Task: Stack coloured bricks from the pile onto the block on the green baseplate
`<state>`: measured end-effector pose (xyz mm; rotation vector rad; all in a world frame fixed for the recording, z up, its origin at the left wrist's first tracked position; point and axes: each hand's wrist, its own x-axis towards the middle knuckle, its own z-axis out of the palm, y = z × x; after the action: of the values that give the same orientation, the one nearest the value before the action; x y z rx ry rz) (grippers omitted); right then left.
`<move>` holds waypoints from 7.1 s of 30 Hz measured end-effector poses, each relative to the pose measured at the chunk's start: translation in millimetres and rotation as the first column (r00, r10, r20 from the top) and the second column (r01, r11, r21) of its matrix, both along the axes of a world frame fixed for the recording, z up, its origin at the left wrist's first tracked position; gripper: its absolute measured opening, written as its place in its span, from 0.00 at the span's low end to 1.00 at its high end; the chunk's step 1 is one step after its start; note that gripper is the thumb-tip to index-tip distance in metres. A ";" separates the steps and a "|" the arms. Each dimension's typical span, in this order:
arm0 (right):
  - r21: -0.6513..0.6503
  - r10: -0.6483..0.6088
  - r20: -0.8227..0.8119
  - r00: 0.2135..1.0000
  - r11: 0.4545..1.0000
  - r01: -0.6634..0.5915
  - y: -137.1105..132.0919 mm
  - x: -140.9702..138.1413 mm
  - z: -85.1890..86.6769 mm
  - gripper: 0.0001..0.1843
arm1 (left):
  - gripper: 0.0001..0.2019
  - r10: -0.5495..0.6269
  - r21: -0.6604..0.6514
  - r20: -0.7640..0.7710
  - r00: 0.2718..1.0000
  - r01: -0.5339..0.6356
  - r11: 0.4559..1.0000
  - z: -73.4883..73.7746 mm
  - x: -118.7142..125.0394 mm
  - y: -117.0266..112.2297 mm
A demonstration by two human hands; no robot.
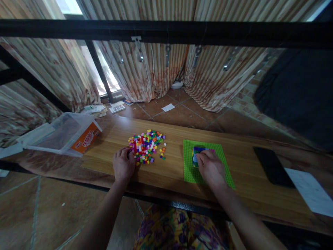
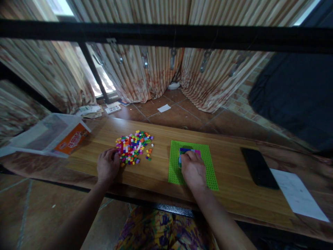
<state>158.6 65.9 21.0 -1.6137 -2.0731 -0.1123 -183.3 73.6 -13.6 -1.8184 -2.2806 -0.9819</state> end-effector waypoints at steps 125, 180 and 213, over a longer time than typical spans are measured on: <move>0.149 -0.078 -0.042 0.996 0.985 0.083 -29.8 -5.8 -22.8 0.15 | 0.13 -0.005 -0.001 -0.003 1.000 0.005 1.000 -0.5 -0.7 -0.1; -0.161 0.268 -0.386 0.883 0.923 -0.350 120.5 -157.2 -34.0 0.27 | 0.26 0.158 0.010 0.136 0.978 -0.161 0.987 -0.8 63.0 12.6; -0.214 0.237 -0.655 0.717 0.853 -0.476 161.2 -180.3 -21.7 0.25 | 0.19 -0.096 -0.061 0.229 0.969 0.113 0.992 5.2 -13.0 71.2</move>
<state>-21.7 227.0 -0.6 -1.1530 -1.8857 0.8852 -196.3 144.9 -8.4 -1.9680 -2.3983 -1.1927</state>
